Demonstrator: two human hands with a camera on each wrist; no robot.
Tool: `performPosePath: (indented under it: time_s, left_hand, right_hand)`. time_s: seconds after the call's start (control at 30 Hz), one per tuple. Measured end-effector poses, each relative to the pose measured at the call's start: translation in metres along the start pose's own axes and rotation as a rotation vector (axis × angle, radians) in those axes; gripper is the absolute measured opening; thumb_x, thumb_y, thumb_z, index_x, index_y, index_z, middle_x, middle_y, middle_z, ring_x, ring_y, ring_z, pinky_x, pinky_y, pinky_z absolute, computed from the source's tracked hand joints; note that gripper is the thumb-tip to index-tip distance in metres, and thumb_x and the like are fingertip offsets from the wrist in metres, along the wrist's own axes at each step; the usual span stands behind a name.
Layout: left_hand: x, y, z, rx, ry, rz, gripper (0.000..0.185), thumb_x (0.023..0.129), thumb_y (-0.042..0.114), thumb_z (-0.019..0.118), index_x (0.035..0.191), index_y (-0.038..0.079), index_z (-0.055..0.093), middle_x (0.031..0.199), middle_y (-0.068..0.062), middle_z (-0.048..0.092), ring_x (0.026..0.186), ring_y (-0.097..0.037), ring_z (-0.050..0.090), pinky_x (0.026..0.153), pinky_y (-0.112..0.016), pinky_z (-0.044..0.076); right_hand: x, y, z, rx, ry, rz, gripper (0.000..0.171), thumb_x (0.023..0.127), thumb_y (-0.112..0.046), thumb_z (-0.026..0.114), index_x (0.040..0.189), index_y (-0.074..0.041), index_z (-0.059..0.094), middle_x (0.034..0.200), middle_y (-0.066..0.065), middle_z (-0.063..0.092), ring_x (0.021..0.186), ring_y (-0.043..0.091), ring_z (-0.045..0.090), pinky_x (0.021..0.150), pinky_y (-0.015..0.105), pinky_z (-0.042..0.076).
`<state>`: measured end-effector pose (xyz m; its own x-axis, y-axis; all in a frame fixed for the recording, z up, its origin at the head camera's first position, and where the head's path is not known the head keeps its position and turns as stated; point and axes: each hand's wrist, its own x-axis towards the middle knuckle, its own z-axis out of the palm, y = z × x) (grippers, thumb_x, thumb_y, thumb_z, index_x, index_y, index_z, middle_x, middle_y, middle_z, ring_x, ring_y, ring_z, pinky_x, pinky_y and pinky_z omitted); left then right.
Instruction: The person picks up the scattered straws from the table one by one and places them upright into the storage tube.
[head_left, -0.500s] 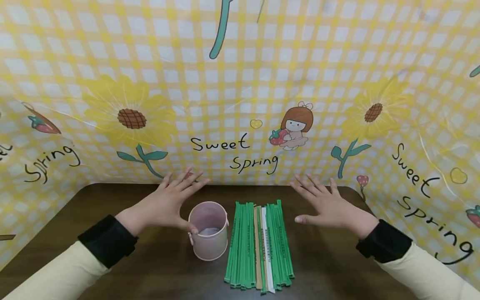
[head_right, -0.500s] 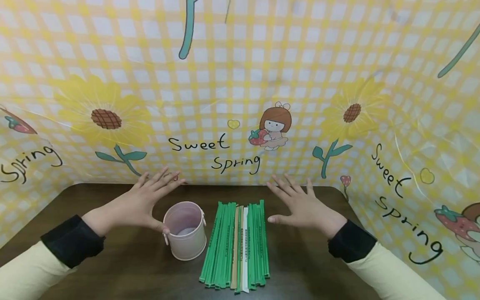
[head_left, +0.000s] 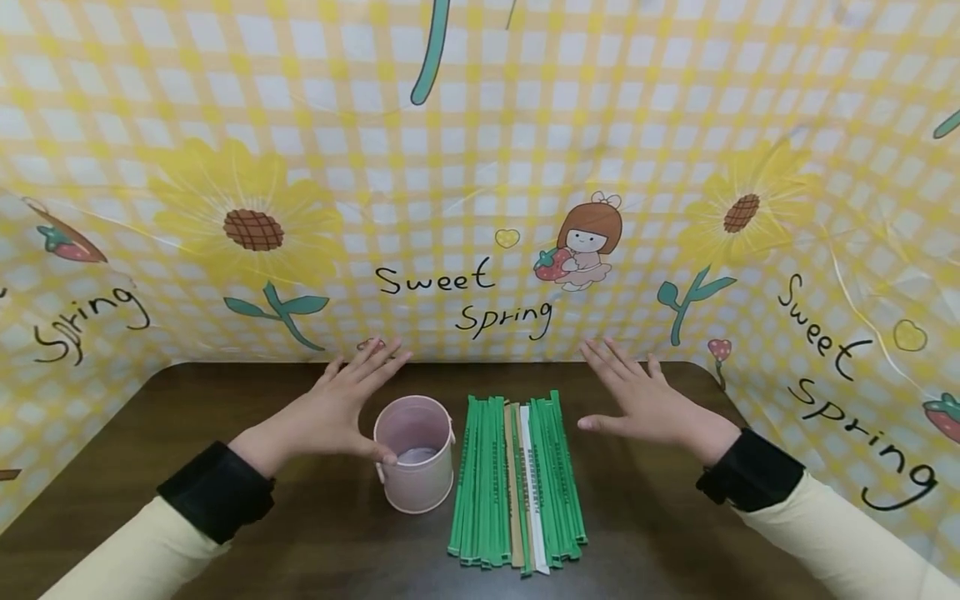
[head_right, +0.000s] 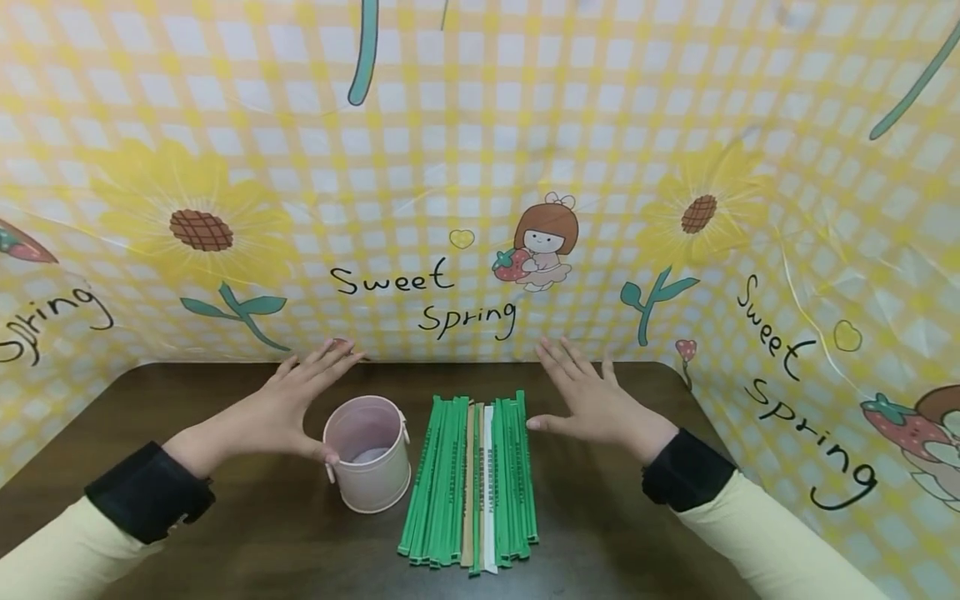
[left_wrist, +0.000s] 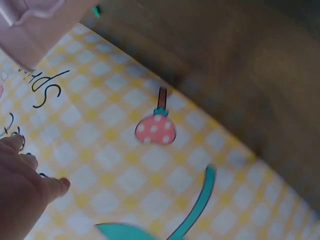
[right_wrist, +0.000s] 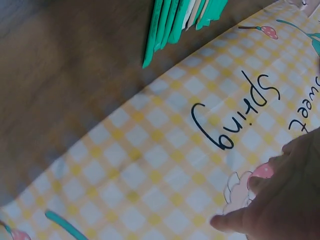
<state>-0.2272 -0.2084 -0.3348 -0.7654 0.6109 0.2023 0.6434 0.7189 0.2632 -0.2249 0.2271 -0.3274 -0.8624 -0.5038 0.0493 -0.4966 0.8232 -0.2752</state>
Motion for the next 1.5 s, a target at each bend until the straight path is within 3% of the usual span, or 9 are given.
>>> performPosePath:
  time_s: [0.2, 0.37, 0.5, 0.63, 0.8, 0.97, 1.1, 1.27, 1.5]
  left_hand:
    - [-0.002, -0.012, 0.022, -0.332, 0.052, -0.023, 0.136, 0.066, 0.073, 0.082, 0.166, 0.014, 0.01, 0.168, -0.031, 0.016, 0.151, -0.059, 0.017, 0.11, -0.08, 0.024]
    - [-0.006, -0.019, 0.046, -0.544, 0.098, -0.029, 0.131, 0.073, 0.068, 0.081, 0.164, 0.004, 0.01, 0.163, -0.033, 0.028, 0.145, -0.058, 0.032, 0.11, -0.073, 0.033]
    - [-0.009, -0.022, 0.065, -0.728, 0.096, -0.017, 0.124, 0.078, 0.056, 0.084, 0.16, -0.004, 0.013, 0.159, -0.036, 0.031, 0.139, -0.023, 0.051, 0.108, -0.04, 0.046]
    - [-0.012, -0.025, 0.078, -0.85, 0.103, 0.008, 0.123, 0.078, 0.056, 0.084, 0.158, -0.007, 0.015, 0.151, -0.04, 0.037, 0.122, 0.008, 0.05, 0.096, -0.018, 0.046]
    - [-0.014, -0.023, 0.083, -0.848, 0.129, 0.018, 0.119, 0.076, 0.05, 0.088, 0.155, -0.007, 0.021, 0.14, -0.037, 0.047, 0.12, 0.004, 0.052, 0.097, -0.019, 0.046]
    - [-0.016, -0.019, 0.086, -0.775, 0.141, -0.04, 0.112, 0.071, 0.031, 0.095, 0.153, -0.007, 0.027, 0.139, -0.031, 0.051, 0.117, 0.001, 0.054, 0.095, -0.021, 0.047]
    - [-0.013, -0.015, 0.089, -0.733, 0.143, -0.061, 0.102, 0.068, 0.017, 0.094, 0.149, -0.004, 0.037, 0.136, -0.025, 0.057, 0.117, -0.007, 0.058, 0.097, -0.023, 0.048]
    - [-0.012, -0.014, 0.087, -0.69, 0.126, -0.063, 0.091, 0.067, 0.015, 0.094, 0.142, -0.002, 0.046, 0.13, -0.02, 0.063, 0.114, -0.011, 0.062, 0.096, -0.024, 0.05]
    - [-0.009, -0.016, 0.079, -0.657, 0.114, -0.06, 0.09, 0.066, 0.017, 0.094, 0.141, -0.002, 0.048, 0.127, -0.018, 0.066, 0.112, -0.015, 0.064, 0.094, -0.025, 0.052]
  right_hand:
    - [0.019, 0.006, 0.015, 0.147, 0.018, 0.108, 0.093, 0.1, -0.039, 0.064, 0.162, 0.003, 0.01, 0.168, 0.03, 0.014, 0.154, 0.051, 0.019, 0.12, 0.067, 0.025]
    - [0.043, 0.01, 0.042, 0.226, 0.028, 0.226, 0.077, 0.101, -0.025, 0.064, 0.156, 0.012, 0.026, 0.156, 0.037, 0.037, 0.141, 0.051, 0.044, 0.111, 0.06, 0.043]
    - [0.052, 0.011, 0.07, 0.349, 0.01, 0.332, 0.065, 0.098, -0.011, 0.066, 0.15, 0.014, 0.036, 0.138, 0.036, 0.055, 0.098, 0.039, 0.07, 0.083, 0.047, 0.058]
    - [0.061, 0.011, 0.09, 0.455, 0.016, 0.38, 0.059, 0.094, 0.0, 0.065, 0.146, 0.015, 0.042, 0.105, 0.026, 0.06, 0.064, 0.023, 0.062, 0.064, 0.036, 0.058]
    - [0.068, 0.011, 0.101, 0.434, 0.049, 0.381, 0.053, 0.092, 0.005, 0.063, 0.142, 0.015, 0.048, 0.072, 0.004, 0.047, 0.053, 0.014, 0.049, 0.057, 0.031, 0.053]
    - [0.067, 0.008, 0.106, 0.42, 0.039, 0.38, 0.055, 0.091, 0.008, 0.06, 0.143, 0.018, 0.045, 0.055, -0.002, 0.033, 0.045, 0.013, 0.042, 0.051, 0.026, 0.043]
    - [0.062, 0.006, 0.106, 0.42, 0.053, 0.401, 0.052, 0.091, 0.008, 0.06, 0.141, 0.017, 0.048, 0.056, 0.001, 0.039, 0.047, 0.015, 0.045, 0.052, 0.027, 0.041]
    - [0.058, 0.006, 0.102, 0.421, 0.043, 0.42, 0.05, 0.092, 0.004, 0.064, 0.138, 0.016, 0.05, 0.066, 0.01, 0.056, 0.052, 0.017, 0.052, 0.054, 0.031, 0.048]
    - [0.059, 0.011, 0.073, 0.455, 0.079, 0.396, 0.062, 0.094, 0.004, 0.06, 0.15, 0.013, 0.035, 0.08, 0.013, 0.055, 0.06, 0.023, 0.055, 0.06, 0.037, 0.052]
